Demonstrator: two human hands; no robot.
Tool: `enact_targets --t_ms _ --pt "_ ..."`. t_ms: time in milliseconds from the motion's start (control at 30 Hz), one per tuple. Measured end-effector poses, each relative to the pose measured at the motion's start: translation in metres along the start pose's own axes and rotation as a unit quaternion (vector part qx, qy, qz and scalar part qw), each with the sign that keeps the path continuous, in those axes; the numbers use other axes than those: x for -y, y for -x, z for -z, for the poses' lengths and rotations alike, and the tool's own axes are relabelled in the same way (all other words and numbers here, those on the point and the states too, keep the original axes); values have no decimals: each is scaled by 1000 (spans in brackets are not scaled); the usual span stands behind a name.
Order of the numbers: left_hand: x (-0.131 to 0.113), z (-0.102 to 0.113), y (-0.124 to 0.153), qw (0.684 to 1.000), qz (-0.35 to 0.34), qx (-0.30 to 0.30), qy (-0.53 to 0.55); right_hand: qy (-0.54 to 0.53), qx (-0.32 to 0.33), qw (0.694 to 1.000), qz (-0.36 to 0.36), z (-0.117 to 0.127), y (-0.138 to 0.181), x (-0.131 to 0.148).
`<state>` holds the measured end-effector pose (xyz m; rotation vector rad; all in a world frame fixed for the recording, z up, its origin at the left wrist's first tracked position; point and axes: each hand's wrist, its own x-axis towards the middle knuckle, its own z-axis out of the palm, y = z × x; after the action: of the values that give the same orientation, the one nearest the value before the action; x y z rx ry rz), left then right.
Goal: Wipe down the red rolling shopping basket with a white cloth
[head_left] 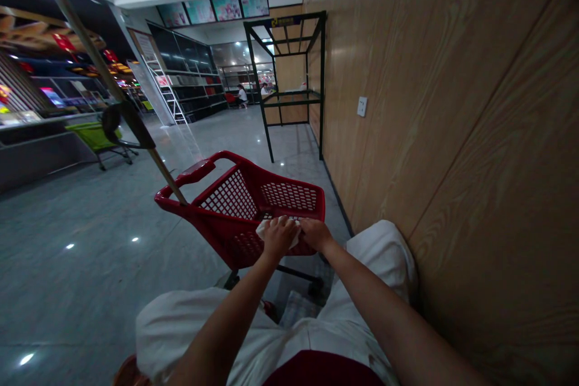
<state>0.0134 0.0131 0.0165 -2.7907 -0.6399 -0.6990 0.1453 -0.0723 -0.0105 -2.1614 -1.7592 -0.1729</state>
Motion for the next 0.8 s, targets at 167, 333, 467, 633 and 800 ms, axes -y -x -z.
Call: enact_targets --t_ms 167,333,467,633,800 --pt "63 17 5 996 -80 34 11 21 -57 995 81 -1 0 -10" --pt "79 25 6 999 14 9 -30 61 -82 991 89 -14 -4 -8" --pt "29 10 -4 998 53 18 -34 94 -122 987 46 -40 -5 9" --pt "14 3 -9 999 18 35 -25 96 -142 985 -15 -51 1 14" --pt "74 25 2 997 -27 55 -47 77 -116 990 6 -46 4 2"
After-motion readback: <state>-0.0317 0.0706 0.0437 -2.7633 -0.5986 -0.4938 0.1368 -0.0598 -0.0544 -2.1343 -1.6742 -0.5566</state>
